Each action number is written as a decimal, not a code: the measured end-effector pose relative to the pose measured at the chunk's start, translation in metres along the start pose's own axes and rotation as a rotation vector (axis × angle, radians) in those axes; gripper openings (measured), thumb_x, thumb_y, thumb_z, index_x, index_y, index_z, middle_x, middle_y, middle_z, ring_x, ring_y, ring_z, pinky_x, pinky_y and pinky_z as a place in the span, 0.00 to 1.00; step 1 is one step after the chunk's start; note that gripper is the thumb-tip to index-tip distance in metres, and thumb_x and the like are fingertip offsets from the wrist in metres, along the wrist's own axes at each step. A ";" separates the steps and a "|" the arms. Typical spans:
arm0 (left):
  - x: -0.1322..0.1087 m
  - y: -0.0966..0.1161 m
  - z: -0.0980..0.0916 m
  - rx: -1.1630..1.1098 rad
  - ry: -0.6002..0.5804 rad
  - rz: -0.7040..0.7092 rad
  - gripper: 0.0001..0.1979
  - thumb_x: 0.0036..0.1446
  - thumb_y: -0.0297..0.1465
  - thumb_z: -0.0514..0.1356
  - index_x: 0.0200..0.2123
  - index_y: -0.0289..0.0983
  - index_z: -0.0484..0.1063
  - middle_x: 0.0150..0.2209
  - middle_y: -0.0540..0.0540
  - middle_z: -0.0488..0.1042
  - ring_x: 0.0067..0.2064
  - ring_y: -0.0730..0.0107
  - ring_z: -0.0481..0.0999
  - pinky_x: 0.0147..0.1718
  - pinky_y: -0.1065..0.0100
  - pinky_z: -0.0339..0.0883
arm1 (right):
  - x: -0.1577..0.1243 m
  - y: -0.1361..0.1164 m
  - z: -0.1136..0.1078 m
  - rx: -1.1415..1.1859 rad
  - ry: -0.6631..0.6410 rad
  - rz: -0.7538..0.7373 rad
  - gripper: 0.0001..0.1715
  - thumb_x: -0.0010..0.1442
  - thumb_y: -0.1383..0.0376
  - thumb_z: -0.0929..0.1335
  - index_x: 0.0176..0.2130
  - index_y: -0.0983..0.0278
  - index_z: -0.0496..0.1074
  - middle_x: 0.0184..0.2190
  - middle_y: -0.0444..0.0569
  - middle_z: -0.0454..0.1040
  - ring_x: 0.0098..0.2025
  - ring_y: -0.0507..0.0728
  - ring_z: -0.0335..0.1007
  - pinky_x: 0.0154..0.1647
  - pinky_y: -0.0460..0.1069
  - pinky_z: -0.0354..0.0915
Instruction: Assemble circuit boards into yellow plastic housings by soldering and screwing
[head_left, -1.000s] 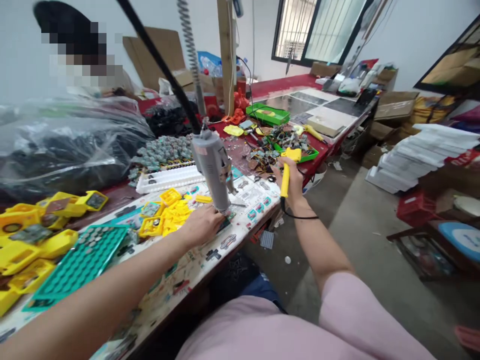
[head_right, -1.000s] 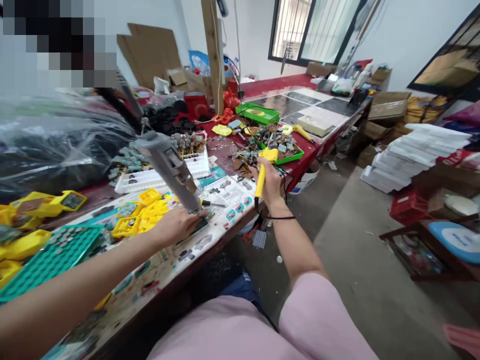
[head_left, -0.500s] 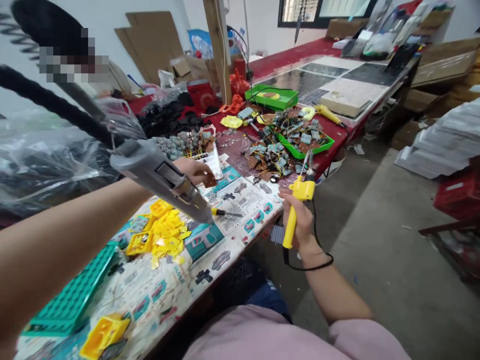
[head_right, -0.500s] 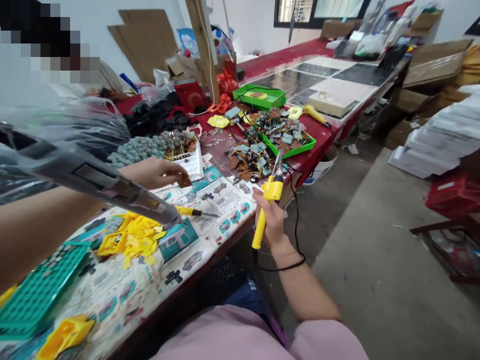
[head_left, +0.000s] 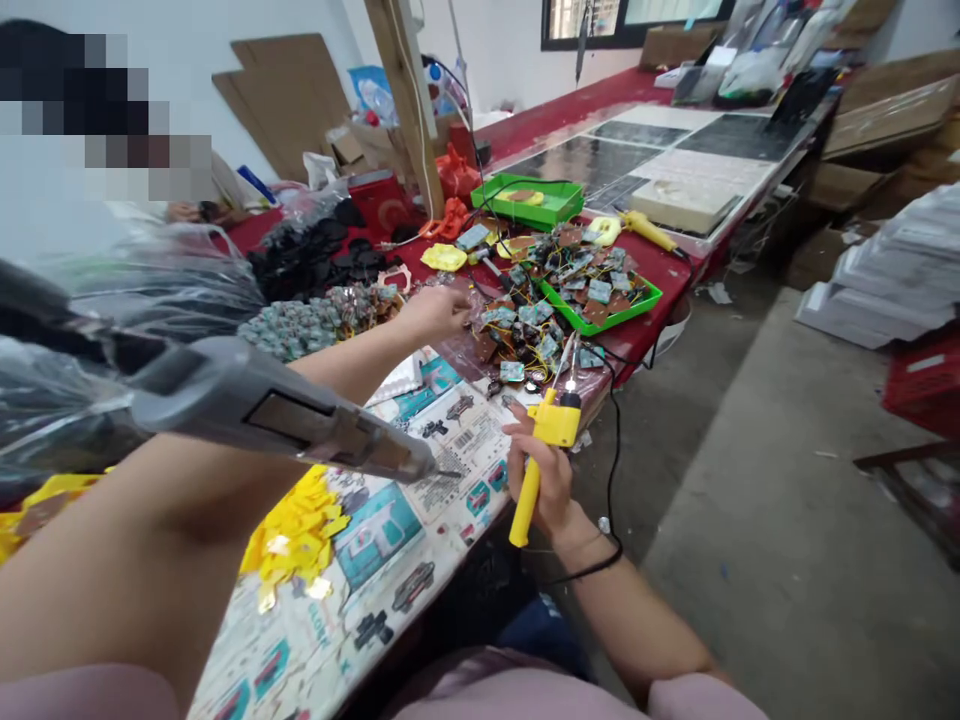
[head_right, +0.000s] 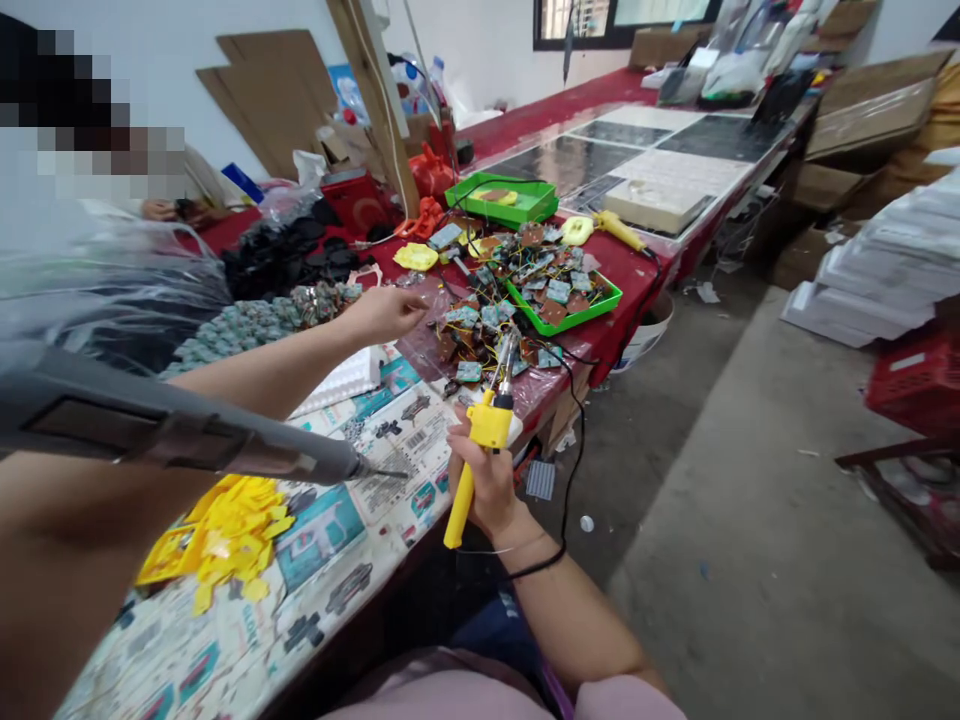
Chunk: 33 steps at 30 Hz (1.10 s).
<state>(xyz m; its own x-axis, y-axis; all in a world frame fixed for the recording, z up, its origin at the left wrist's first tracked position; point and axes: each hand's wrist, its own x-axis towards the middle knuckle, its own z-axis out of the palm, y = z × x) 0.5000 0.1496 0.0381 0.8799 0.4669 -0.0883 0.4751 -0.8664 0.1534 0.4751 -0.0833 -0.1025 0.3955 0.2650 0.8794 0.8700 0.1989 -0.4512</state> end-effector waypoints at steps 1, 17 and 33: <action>0.005 -0.006 0.003 0.049 -0.001 -0.013 0.19 0.60 0.29 0.54 0.51 0.34 0.78 0.51 0.39 0.80 0.56 0.52 0.76 0.56 0.59 0.67 | -0.001 0.001 0.001 0.003 0.005 0.006 0.23 0.60 0.78 0.66 0.53 0.60 0.65 0.46 0.53 0.80 0.55 0.59 0.77 0.54 0.57 0.77; 0.025 -0.039 0.037 0.098 -0.019 -0.044 0.26 0.58 0.31 0.56 0.61 0.38 0.69 0.56 0.41 0.77 0.58 0.59 0.75 0.57 0.67 0.66 | -0.004 0.003 0.002 -0.053 -0.017 0.055 0.22 0.60 0.77 0.67 0.52 0.62 0.66 0.42 0.56 0.82 0.54 0.62 0.78 0.50 0.55 0.78; 0.001 -0.045 0.002 -0.574 -0.194 -0.168 0.17 0.64 0.30 0.56 0.53 0.34 0.76 0.46 0.38 0.82 0.44 0.65 0.83 0.39 0.66 0.76 | -0.004 0.003 0.000 -0.085 -0.046 0.034 0.20 0.60 0.76 0.67 0.51 0.62 0.65 0.42 0.55 0.82 0.45 0.58 0.82 0.44 0.52 0.80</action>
<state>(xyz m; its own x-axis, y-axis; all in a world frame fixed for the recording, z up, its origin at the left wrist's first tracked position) 0.4792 0.1890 0.0294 0.8017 0.5010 -0.3259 0.5812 -0.5261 0.6209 0.4763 -0.0837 -0.1074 0.4134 0.3132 0.8550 0.8788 0.1085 -0.4646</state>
